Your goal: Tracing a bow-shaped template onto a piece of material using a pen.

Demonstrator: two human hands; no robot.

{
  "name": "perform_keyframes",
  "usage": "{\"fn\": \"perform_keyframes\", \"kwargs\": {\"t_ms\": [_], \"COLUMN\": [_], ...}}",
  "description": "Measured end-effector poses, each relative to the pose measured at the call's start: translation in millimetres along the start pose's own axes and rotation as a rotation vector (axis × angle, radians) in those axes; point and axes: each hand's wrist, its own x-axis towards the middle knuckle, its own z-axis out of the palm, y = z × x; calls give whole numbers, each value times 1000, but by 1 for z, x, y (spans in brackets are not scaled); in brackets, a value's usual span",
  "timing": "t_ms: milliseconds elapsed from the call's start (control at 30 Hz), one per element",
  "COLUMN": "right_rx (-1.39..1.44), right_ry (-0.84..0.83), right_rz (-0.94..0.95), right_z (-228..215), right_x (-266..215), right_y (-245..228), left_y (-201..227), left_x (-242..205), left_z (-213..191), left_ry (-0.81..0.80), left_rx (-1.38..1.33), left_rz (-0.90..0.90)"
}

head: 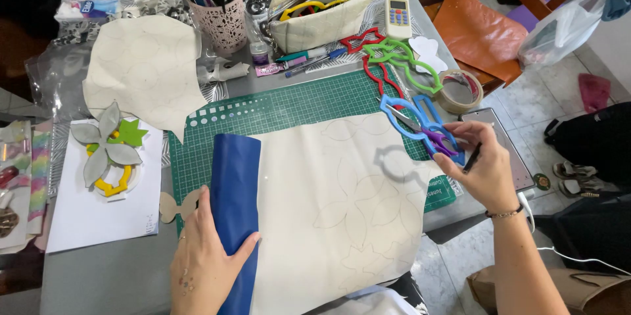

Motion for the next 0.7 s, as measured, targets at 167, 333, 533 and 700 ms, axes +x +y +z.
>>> {"fn": "perform_keyframes", "kwargs": {"t_ms": [167, 333, 533, 700], "right_rx": [-9, -86, -237, -123], "right_ry": [-101, -181, -194, -174], "right_rz": [76, 50, 101, 180], "right_z": [21, 37, 30, 24], "right_x": [-3, 0, 13, 14], "right_y": [-6, 11, 19, 18], "left_y": [-1, 0, 5, -19], "left_x": [1, 5, 18, 33], "left_z": [1, -1, -13, 1], "left_ry": [-19, -87, -281, -41], "left_rx": [40, -28, -188, -142], "left_rz": [-29, -80, -232, 114]}}
